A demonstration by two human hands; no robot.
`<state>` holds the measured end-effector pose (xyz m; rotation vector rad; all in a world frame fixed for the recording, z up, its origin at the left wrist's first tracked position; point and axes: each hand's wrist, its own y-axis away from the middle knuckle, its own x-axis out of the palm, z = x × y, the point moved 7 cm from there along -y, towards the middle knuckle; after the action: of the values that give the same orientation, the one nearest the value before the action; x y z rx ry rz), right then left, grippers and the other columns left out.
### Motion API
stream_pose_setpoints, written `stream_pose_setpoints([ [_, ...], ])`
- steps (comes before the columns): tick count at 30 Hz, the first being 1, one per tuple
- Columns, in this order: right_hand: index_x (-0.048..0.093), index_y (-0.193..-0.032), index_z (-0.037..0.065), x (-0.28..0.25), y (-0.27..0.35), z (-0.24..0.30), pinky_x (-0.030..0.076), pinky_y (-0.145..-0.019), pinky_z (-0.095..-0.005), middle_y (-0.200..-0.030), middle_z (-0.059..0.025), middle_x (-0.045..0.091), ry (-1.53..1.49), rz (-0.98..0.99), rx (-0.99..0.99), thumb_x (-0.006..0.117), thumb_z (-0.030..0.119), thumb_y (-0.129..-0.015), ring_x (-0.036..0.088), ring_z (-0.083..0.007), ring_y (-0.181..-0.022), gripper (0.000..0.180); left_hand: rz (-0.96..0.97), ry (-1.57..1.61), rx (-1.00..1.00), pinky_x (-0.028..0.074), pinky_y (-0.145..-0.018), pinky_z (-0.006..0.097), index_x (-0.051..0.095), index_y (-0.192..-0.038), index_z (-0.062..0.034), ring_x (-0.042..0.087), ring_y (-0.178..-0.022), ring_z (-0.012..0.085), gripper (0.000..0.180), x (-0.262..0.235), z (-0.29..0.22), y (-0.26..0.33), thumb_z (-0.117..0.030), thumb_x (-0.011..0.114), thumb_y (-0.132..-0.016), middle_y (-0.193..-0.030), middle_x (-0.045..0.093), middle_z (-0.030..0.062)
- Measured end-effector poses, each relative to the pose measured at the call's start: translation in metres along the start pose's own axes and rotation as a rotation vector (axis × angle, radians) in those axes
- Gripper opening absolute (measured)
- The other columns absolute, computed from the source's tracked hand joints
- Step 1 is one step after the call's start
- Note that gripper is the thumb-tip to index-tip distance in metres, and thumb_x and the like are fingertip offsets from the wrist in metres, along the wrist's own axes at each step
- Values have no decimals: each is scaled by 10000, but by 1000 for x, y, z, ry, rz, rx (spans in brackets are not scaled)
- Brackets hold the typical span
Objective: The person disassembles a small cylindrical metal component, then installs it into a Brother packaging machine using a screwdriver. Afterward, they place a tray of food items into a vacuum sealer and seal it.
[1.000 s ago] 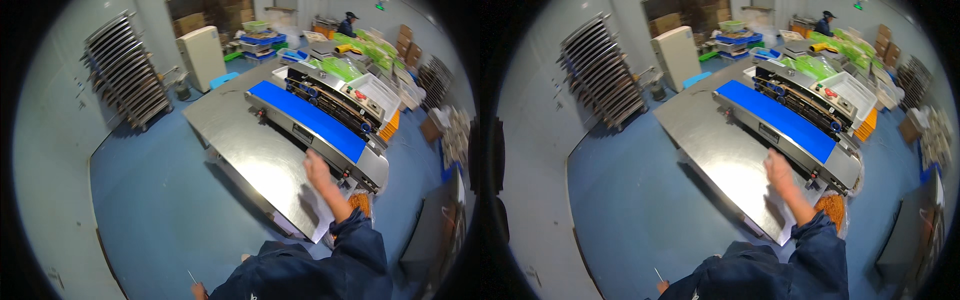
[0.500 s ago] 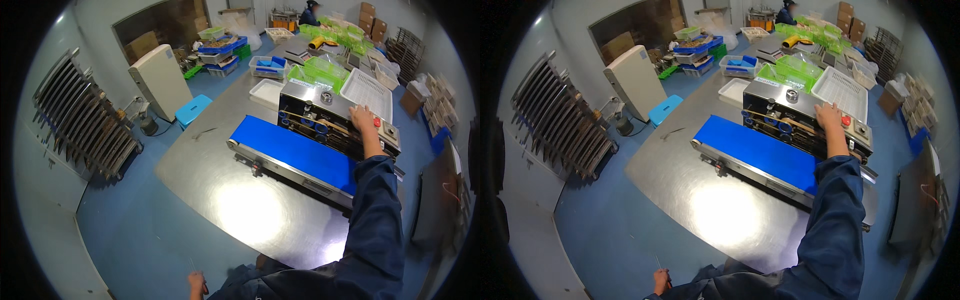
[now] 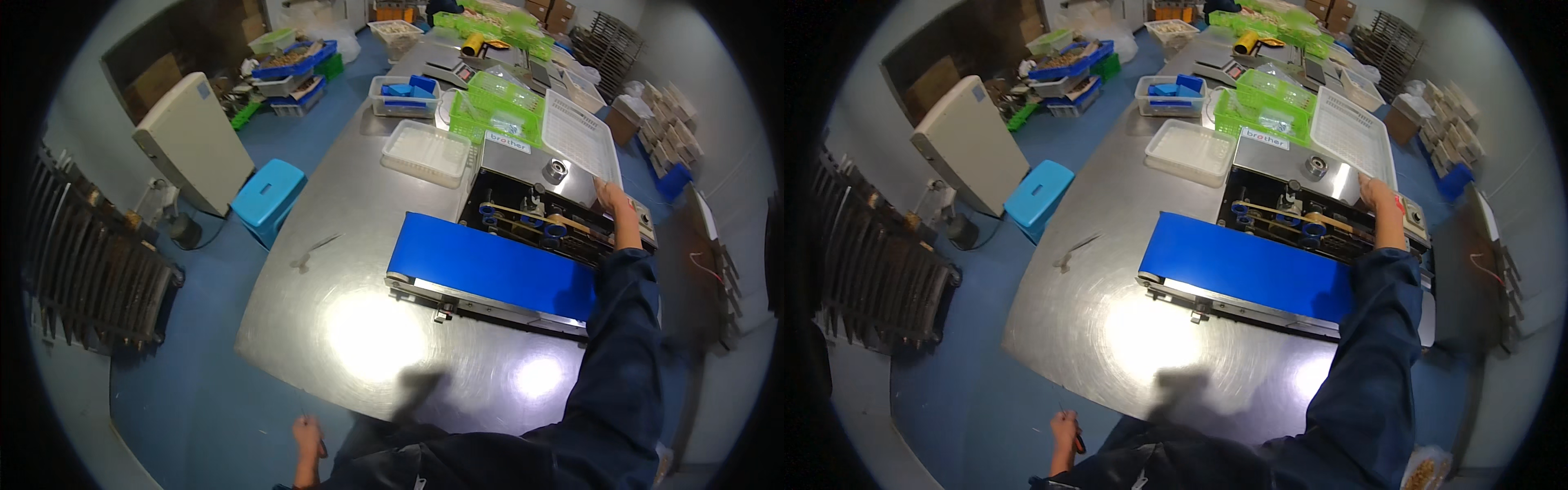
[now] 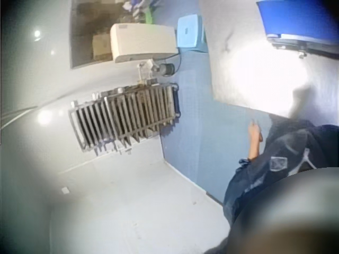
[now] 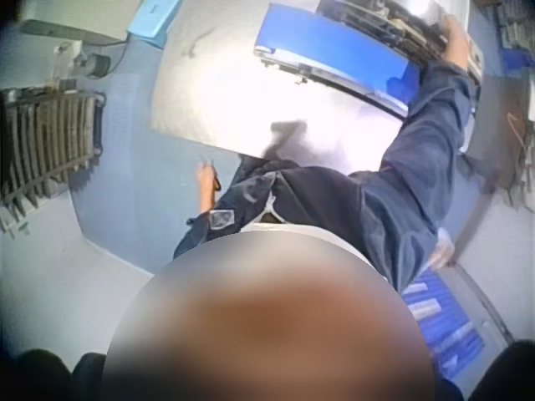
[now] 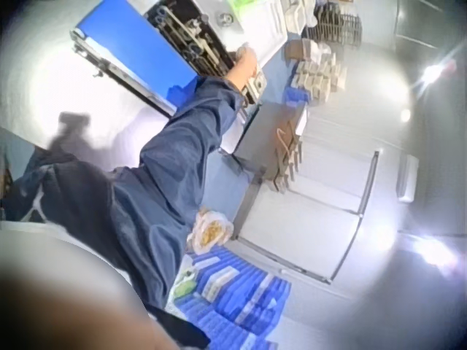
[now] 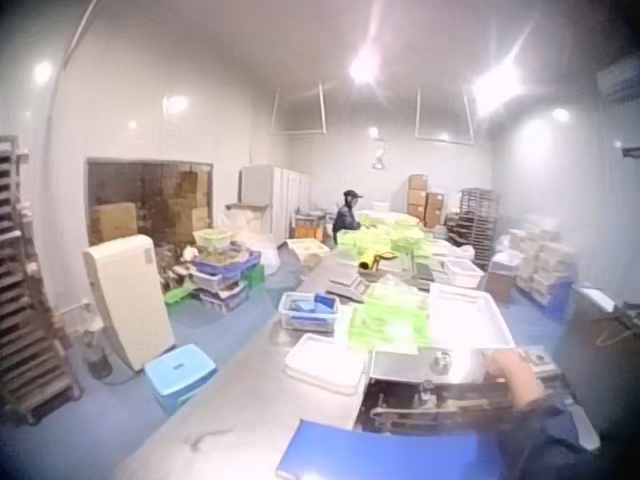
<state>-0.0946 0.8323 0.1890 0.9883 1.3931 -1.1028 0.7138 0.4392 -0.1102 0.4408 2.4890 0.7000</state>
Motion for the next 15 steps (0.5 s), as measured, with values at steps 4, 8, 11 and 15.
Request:
stream_pose_setpoints([
  [4,606,-1018,-15,-45,42,52,434,-834,-438,-947,-291,598,-106,-260,74,382,330,-934,577,-410,-944,419,93,50,59,332,-361,267,544,-723,-25,425,-387,115,175,-17,-65,-28,-153,540,-842,-510,458,27],
  [8,586,-879,-41,-109,170,184,469,-634,-370,-752,-203,597,-540,-487,-192,464,167,-916,597,-313,-697,244,175,167,-22,313,-378,249,559,-743,-31,381,-401,105,141,-11,-125,-29,-134,553,-840,-521,423,4],
  [11,613,-814,11,-86,297,276,462,-549,-345,-707,-127,602,-602,-491,-732,606,58,-803,574,-277,-589,48,423,452,-62,316,-416,236,585,-798,-24,374,-442,99,92,21,-165,-23,-110,568,-828,-538,405,-8],
  [15,557,-1076,-9,5,426,364,503,-720,-360,-944,-194,628,-814,425,-609,679,150,-762,626,-327,-814,373,693,472,23,423,-591,287,559,-836,23,425,-525,137,117,97,-195,-10,-66,494,-876,-582,431,29],
])
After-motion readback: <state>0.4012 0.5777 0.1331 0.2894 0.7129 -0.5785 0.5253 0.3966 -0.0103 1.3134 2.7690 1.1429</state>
